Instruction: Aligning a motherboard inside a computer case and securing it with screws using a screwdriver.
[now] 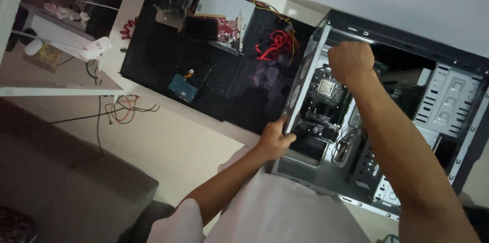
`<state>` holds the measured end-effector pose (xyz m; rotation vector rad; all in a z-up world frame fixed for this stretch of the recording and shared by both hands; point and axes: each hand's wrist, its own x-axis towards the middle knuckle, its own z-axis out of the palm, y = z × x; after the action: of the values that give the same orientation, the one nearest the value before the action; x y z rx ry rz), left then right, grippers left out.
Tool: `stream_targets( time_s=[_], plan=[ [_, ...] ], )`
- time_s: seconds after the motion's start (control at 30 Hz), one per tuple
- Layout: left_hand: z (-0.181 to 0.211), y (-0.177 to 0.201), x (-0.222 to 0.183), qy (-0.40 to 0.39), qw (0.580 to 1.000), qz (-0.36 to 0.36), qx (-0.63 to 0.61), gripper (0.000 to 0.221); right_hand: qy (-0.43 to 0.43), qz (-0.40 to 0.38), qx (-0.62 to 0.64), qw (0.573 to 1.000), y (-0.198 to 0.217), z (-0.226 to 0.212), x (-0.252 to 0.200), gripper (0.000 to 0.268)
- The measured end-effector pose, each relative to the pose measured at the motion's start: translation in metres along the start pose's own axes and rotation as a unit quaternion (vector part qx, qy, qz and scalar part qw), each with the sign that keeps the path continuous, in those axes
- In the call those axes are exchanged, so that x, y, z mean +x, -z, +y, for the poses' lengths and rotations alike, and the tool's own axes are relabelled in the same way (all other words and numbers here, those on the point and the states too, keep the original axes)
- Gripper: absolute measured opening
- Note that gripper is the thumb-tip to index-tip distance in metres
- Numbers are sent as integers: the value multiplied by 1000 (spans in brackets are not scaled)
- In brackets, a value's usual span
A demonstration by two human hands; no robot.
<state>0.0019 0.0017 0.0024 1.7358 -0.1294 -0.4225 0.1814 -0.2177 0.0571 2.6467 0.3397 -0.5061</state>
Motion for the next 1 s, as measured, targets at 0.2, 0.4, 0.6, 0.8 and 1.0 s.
stream_targets(
  time_s=[0.2,0.4,0.6,0.8,1.0],
  plan=[
    [12,4,-3,8,1000,-8,27,42,4,-2,9,1000,-3,6,2,15],
    [-6,-6,-1,2,999,3,46,53,-19,-31,24,999,9,13,-3,15],
    [-25,-11,1,-12,999,13,40,45,-17,-35,15,999,-7,8,0,18],
    [-66,6,6,-119,985,113,45,18,-28,-24,18,999,-3,2,2,21],
    [-121,122,42,-34,869,231,436,27,-24,6,-4,1000,-8,-4,-5,16]
  ],
)
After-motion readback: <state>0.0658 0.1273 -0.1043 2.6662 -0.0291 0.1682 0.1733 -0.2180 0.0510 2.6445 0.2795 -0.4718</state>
